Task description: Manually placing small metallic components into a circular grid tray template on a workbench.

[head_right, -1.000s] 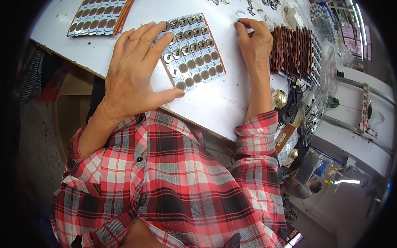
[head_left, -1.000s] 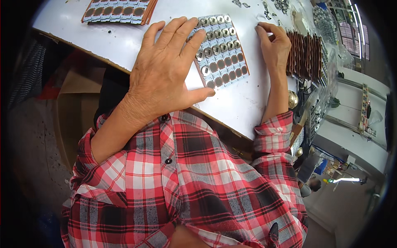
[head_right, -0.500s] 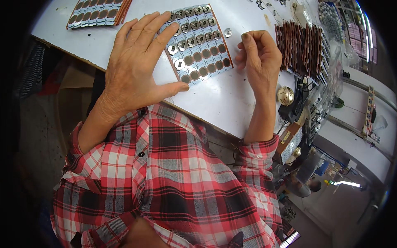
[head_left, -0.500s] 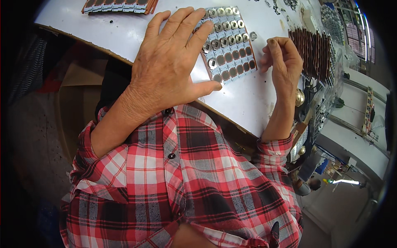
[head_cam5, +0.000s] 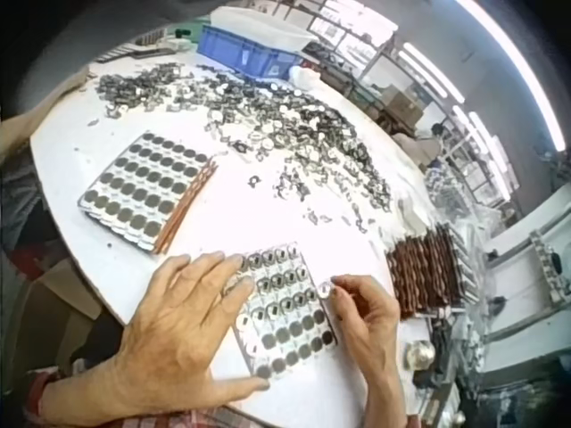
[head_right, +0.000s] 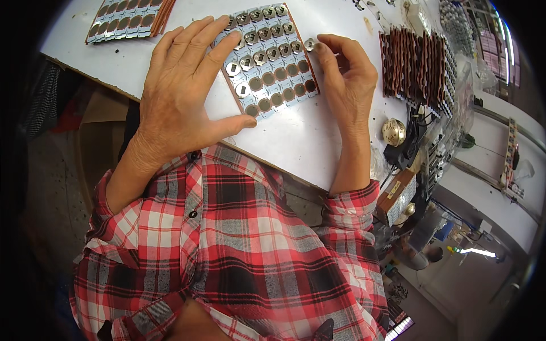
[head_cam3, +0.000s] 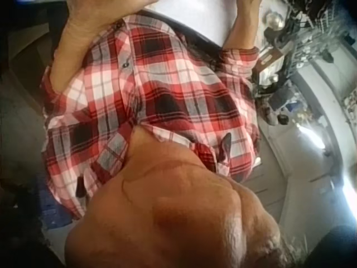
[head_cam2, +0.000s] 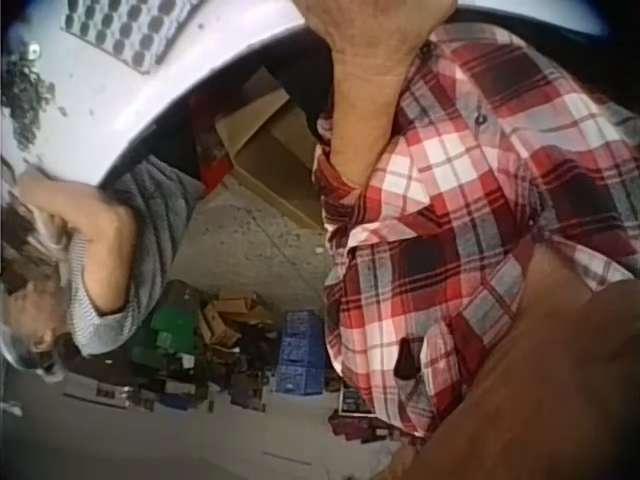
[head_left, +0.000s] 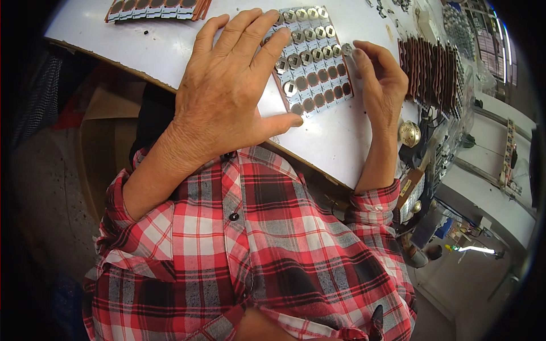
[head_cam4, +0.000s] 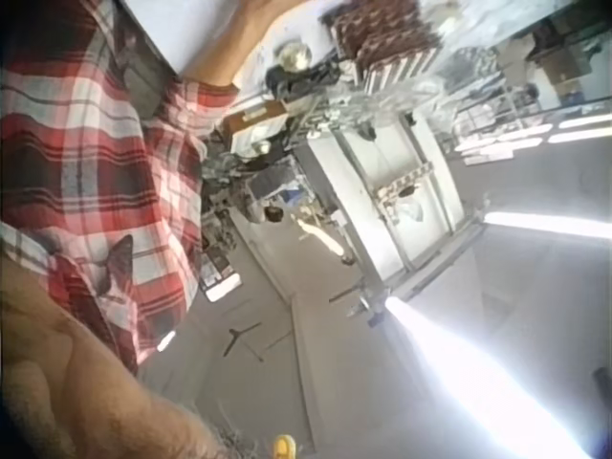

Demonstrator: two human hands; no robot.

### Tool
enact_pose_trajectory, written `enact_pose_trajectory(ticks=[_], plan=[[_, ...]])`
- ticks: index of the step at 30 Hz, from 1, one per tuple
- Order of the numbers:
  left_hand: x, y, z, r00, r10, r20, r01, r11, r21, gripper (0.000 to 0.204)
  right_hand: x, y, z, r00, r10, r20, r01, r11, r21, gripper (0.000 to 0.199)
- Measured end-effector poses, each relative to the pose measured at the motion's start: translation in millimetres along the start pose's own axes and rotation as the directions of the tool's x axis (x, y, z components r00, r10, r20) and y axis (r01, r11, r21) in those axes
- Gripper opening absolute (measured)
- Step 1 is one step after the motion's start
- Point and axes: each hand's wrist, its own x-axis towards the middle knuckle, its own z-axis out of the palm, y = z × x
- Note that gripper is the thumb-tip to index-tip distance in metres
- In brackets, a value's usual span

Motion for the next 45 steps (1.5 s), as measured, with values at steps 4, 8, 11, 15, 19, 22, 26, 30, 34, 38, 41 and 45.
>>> enact_pose_trajectory(ticks=[4,8,11,15,19,22,26,30,34,38,41,45], plan=[[8.3,-18.3,22.8,1.0,-0.005,-0.027,0.005,1.0,-0.016,0.098,2.7,-3.2,3.3,0.997,-0.054,0.047,0.063,0.977,-0.201,0.015],[31.3,-66.6,81.3,0.408,0.579,-0.706,-0.42,0.806,0.418,0.09,2.4,0.0,-2.7,0.992,0.114,-0.045,-0.113,0.993,0.025,0.011],[30.0,-66.9,76.2,0.447,0.61,-0.655,-0.402,0.791,0.461,0.089,-3.6,-12.5,-14.2,0.992,0.108,-0.068,-0.091,0.972,0.218,0.013],[25.0,-67.4,71.4,0.503,0.638,-0.583,-0.373,0.769,0.52,0.088,-16.3,-39.3,-5.3,0.958,0.166,0.235,-0.242,0.907,0.344,0.012],[20.8,-67.0,68.3,0.53,0.646,-0.549,-0.346,0.757,0.554,0.087,-25.7,-52.0,5.2,0.899,0.219,0.38,-0.359,0.864,0.352,0.015],[21.2,-66.8,68.4,0.544,0.638,-0.545,-0.355,0.763,0.54,0.086,-28.1,-53.3,9.5,0.862,0.219,0.456,-0.395,0.855,0.335,0.016],[17.1,-63.7,65.2,0.573,0.623,-0.533,-0.355,0.775,0.524,0.085,-30.2,-61.2,18.7,0.899,0.258,0.353,-0.351,0.907,0.232,0.015],[14.7,-59.7,63.8,0.605,0.592,-0.532,-0.352,0.799,0.488,0.081,-28.9,-58.1,18.5,0.921,0.086,0.379,-0.151,0.978,0.143,0.012],[15.1,-59.1,66.4,0.617,0.566,-0.547,-0.342,0.819,0.461,0.077,-31.1,-56.0,17.5,0.916,0.011,0.402,-0.042,0.997,0.069,0.011],[12.1,-57.7,62.2,0.641,0.541,-0.544,-0.349,0.837,0.42,0.076,-36.0,-63.3,18.3,0.911,0.08,0.404,-0.116,0.991,0.066,0.012],[12.6,-58.0,63.1,0.622,0.563,-0.543,-0.341,0.82,0.459,0.076,-36.6,-53.1,20.4,0.958,0.077,0.277,-0.132,0.973,0.188,0.013],[11.1,-56.8,63.4,0.636,0.555,-0.536,-0.348,0.826,0.443,0.076,-38.0,-52.9,21.0,0.94,0.058,0.335,-0.106,0.986,0.126,0.014]])
